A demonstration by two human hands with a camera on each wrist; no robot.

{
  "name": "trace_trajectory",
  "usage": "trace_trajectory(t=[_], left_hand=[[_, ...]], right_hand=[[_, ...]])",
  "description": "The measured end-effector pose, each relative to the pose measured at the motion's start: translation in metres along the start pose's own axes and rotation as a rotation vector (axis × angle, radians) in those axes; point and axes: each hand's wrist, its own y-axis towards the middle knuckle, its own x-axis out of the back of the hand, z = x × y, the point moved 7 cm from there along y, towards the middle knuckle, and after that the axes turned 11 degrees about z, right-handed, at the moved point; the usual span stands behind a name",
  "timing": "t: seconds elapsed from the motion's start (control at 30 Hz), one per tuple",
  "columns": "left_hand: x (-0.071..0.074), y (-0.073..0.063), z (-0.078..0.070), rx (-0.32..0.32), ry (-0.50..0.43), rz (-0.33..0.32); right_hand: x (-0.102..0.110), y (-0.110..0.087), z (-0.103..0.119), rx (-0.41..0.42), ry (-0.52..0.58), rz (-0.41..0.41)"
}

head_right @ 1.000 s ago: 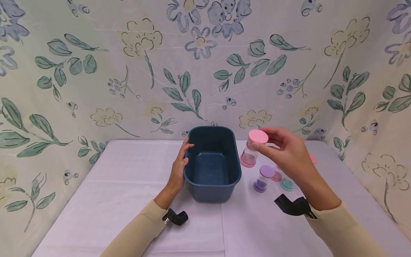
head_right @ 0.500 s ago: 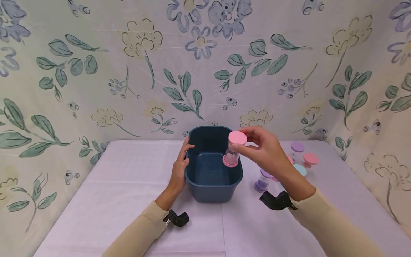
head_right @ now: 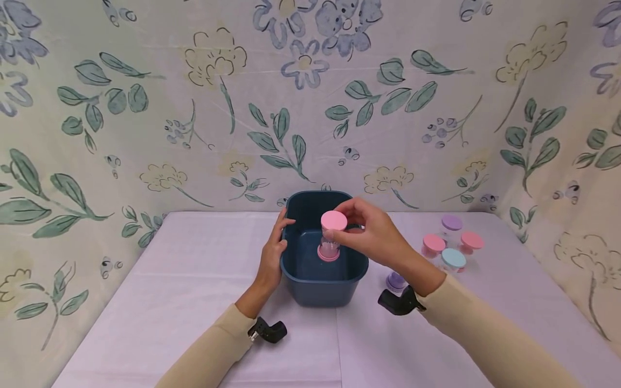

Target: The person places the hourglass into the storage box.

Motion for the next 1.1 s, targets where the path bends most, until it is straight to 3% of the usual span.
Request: trace_trajectory(t=[0.43, 1.1], left_hand=[[-0.001, 0.001, -0.001, 0.011, -0.011, 0.007], [0.000, 0.001, 0.002, -0.002, -0.020, 0.001]], right_hand=[[-0.029, 0.018, -0.010, 0.057, 0.060, 0.090], [-0.054, 0.030, -0.022, 0.038, -0.033, 0.144]])
